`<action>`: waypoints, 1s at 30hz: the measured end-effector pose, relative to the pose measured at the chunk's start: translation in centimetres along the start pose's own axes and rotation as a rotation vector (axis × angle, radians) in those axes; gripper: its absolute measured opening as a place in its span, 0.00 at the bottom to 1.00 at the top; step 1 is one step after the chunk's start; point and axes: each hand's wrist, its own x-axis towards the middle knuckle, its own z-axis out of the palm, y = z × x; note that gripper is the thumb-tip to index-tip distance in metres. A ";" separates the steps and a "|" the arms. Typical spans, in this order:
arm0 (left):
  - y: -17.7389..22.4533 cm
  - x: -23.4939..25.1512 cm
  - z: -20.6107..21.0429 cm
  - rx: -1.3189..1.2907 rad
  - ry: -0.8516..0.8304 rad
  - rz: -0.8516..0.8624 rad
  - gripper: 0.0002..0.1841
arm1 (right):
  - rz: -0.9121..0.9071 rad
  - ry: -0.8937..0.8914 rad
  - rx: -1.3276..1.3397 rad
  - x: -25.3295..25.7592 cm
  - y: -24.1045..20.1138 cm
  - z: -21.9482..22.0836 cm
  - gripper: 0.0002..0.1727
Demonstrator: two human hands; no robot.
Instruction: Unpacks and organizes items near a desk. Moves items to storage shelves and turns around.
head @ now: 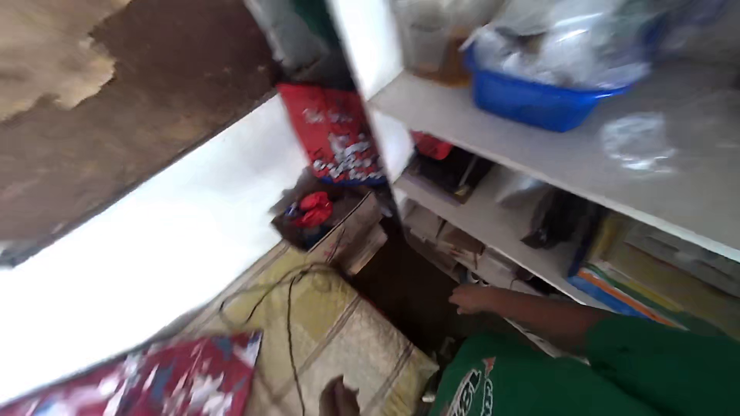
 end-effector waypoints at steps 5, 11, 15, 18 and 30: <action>0.7 -2.4 -2.3 0.164 0.141 -0.086 0.15 | -0.050 -0.148 -0.188 4.4 -2.6 0.1 0.28; -0.6 -7.7 -7.2 0.136 0.298 -0.256 0.15 | -0.226 -0.279 -0.506 8.7 -9.6 0.7 0.30; -3.2 -11.4 -11.2 0.060 0.487 -0.303 0.14 | -0.324 -0.295 -0.677 10.7 -16.7 1.5 0.29; -5.4 -14.0 -15.0 0.016 0.573 -0.323 0.13 | -0.353 -0.306 -0.761 11.5 -23.0 3.0 0.28; -14.4 -28.0 -39.2 -0.037 0.908 -0.454 0.12 | -0.534 -0.483 -0.896 7.8 -49.3 23.5 0.28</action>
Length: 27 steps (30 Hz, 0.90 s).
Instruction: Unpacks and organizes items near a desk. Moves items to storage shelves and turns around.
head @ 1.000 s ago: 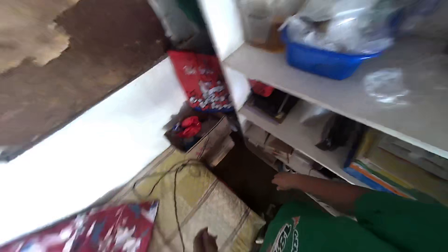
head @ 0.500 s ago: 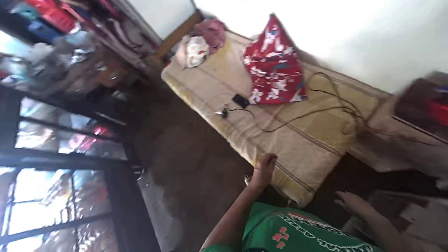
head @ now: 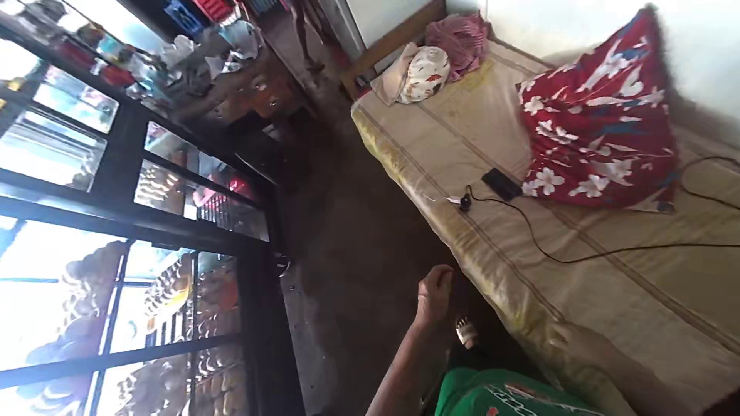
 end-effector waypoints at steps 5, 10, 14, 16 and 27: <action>-3.6 1.1 -11.3 0.001 0.326 -0.076 0.12 | -0.113 -0.002 -0.138 5.4 -9.9 -4.8 0.29; -6.2 0.0 -19.0 -0.009 0.631 -0.134 0.11 | -0.148 0.083 -0.245 8.8 -17.3 -13.1 0.30; -7.2 2.5 -23.4 -0.015 0.766 -0.097 0.12 | -0.300 0.364 -0.140 11.3 -21.1 -20.6 0.28; -7.6 4.8 -25.0 -0.041 0.808 -0.055 0.12 | -0.347 0.458 -0.170 12.6 -22.2 -24.2 0.28; -6.2 23.1 -38.7 -0.001 0.991 0.077 0.11 | -0.627 0.835 -0.053 21.2 -39.8 -45.9 0.19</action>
